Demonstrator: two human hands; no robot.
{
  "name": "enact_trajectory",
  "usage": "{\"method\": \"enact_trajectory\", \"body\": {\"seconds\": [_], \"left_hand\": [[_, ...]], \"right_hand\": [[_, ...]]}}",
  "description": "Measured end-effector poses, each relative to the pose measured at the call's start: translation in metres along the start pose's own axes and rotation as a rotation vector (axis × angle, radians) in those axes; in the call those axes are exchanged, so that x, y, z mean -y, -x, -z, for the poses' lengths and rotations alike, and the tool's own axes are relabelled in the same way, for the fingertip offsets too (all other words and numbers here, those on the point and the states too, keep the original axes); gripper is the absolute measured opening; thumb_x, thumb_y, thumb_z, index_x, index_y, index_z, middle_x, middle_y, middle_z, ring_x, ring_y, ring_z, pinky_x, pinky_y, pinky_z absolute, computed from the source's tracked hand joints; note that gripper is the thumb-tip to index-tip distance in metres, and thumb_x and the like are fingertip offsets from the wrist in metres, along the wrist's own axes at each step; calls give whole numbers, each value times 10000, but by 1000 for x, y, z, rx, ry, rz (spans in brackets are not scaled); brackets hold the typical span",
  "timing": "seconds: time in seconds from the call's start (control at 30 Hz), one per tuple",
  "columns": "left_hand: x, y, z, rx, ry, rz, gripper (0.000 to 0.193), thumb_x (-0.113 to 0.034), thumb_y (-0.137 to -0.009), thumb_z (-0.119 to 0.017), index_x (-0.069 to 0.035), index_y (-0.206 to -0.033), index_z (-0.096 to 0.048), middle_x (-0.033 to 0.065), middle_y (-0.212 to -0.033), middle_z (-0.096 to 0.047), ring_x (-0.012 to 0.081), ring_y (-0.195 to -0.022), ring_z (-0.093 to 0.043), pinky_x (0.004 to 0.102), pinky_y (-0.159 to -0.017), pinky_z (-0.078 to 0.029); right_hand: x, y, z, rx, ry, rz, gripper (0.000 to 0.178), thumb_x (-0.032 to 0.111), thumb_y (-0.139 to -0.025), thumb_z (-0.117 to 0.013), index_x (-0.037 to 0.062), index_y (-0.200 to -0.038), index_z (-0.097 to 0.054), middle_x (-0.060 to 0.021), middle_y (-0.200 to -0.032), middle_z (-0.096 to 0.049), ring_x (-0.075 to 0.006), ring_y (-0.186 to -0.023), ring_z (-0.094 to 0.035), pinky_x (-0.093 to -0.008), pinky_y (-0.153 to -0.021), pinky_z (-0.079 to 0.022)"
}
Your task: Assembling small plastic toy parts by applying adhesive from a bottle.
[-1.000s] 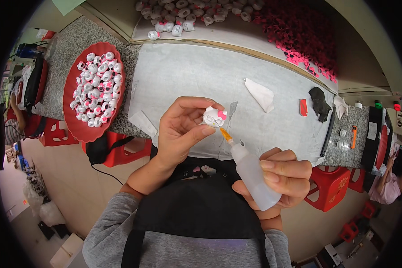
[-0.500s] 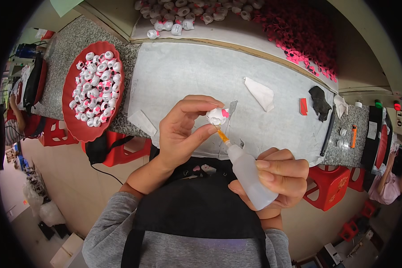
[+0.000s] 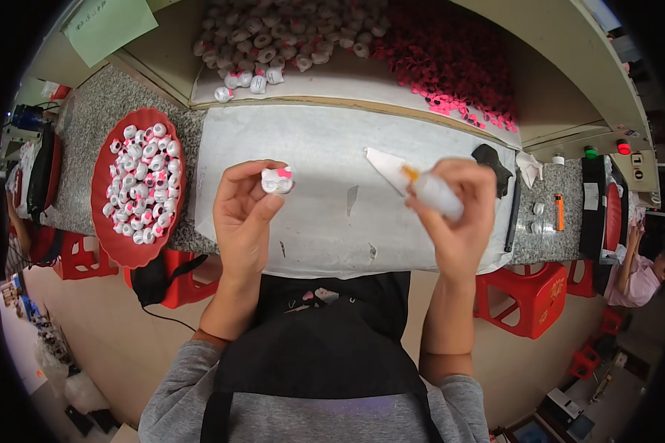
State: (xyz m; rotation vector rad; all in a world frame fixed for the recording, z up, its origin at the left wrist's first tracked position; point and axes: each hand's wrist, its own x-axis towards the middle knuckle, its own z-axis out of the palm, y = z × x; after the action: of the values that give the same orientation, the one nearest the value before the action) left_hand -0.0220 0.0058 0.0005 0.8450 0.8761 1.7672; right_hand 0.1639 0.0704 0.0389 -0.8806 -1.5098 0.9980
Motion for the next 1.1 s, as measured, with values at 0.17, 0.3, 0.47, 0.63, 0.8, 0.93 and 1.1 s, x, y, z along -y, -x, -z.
{"method": "enact_trajectory", "body": {"seconds": [0.17,0.3,0.47,0.63,0.8,0.93,1.1], "left_hand": [[-4,0,2,-46,86,36,324,83,-682,-535,7,-977,-426,102,-957,-498,136,-876,-487,241,-770,-391],[-3,2,6,-31,50,16,324,66,-681,-530,-1,-979,-423,120,-964,-495,148,-880,-494,238,-758,-388],[-3,0,14,-32,47,12,320,51,-680,-547,-7,-972,-428,116,-963,-500,160,-895,-491,254,-774,-389],[-1,-2,19,-21,81,27,320,32,-688,-552,-7,-980,-427,119,-963,-499,163,-904,-486,260,-777,-389],[2,-3,18,-15,242,143,321,15,-697,-550,-4,-991,-421,126,-971,-490,166,-903,-485,307,-786,-415],[3,-2,13,2,215,137,320,15,-701,-547,-2,-994,-419,133,-979,-488,171,-905,-487,327,-791,-422],[4,4,4,48,-14,34,307,48,-708,-526,7,-993,-419,142,-999,-484,176,-905,-495,293,-782,-410]], "right_hand": [[-59,-70,10,159,202,-191,265,37,-662,-565,3,-903,-457,-92,-788,-509,-190,-687,-532,-270,-541,-439],[-87,-108,0,82,1072,312,232,134,-667,-586,-11,-832,-511,-161,-754,-543,-295,-657,-538,-335,-549,-435],[-95,-118,-7,234,1278,150,219,177,-647,-595,-9,-754,-551,-204,-665,-531,-357,-661,-518,-392,-577,-423],[-69,-92,-18,63,1072,79,195,137,-697,-542,10,-844,-543,-170,-657,-555,-264,-540,-538,-309,-484,-403],[-30,-39,-37,196,267,-248,78,11,-704,-521,10,-781,-515,-58,-656,-559,-36,-473,-393,-168,-426,-300],[-12,-9,-42,140,0,-263,91,-16,-686,-540,-8,-740,-468,-121,-668,-557,-73,-471,-423,-175,-435,-326],[-6,10,-39,142,-44,-315,96,-17,-683,-548,-19,-738,-470,-132,-661,-552,-89,-472,-437,-179,-438,-338]]}}
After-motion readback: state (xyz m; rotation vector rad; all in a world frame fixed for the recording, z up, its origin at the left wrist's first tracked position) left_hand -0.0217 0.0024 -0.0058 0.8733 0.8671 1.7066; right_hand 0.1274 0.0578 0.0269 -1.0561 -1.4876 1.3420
